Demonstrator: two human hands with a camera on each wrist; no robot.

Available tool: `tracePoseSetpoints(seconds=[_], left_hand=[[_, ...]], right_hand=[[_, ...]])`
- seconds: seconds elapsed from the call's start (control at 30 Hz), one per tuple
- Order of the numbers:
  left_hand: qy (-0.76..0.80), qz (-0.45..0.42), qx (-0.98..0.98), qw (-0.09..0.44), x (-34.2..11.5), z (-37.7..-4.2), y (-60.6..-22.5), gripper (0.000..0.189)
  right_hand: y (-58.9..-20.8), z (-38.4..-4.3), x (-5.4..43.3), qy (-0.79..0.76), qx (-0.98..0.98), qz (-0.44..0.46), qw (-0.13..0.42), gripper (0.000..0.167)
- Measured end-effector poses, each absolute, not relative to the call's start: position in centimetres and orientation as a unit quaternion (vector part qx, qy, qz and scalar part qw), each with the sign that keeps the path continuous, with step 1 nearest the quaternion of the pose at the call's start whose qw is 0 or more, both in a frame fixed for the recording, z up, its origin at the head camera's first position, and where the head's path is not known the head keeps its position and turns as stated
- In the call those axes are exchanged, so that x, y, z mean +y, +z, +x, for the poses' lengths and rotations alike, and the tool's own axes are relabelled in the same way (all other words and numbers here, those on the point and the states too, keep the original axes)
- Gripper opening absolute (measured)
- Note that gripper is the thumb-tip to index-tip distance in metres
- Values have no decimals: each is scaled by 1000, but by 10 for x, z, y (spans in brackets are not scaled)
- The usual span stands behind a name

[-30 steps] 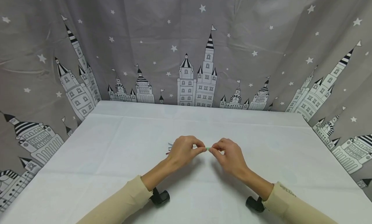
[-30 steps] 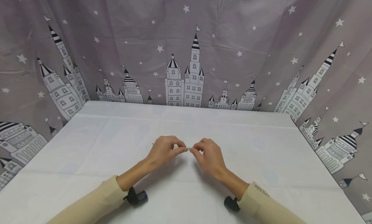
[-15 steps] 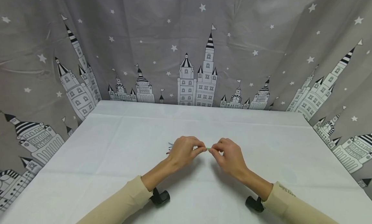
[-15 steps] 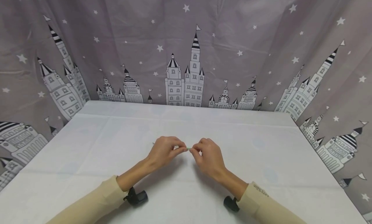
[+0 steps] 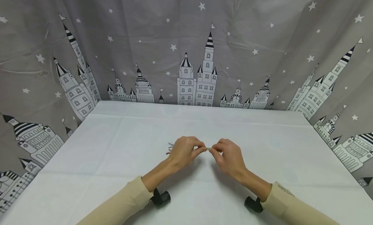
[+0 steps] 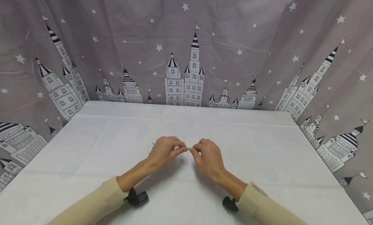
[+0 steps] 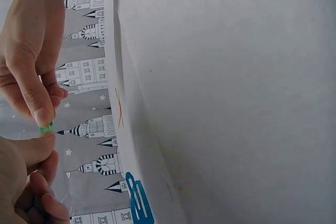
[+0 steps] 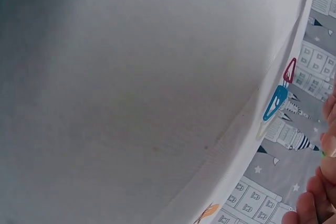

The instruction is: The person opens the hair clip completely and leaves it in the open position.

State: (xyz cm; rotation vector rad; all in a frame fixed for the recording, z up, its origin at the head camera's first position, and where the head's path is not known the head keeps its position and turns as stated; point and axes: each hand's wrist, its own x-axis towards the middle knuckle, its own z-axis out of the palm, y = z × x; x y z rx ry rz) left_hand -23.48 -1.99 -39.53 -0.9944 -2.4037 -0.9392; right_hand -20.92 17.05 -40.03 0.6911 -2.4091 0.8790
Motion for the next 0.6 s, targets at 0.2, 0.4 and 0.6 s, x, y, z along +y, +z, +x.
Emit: tracePoseSetpoints(seconds=[0.2, 0.4, 0.6], left_hand=[[-349, -343, -857, 163, -21, -235, -396, 8], [-365, -333, -859, 135, -23, -238, -398, 5], [-359, -327, -868, 108, -25, -239, -397, 10]], right_hand=[[-402, -210, 171, 331, -878, 259, 230, 6], [-402, -211, 171, 335, -880, 257, 216, 5], [-402, -212, 173, 333, -885, 253, 205, 5]])
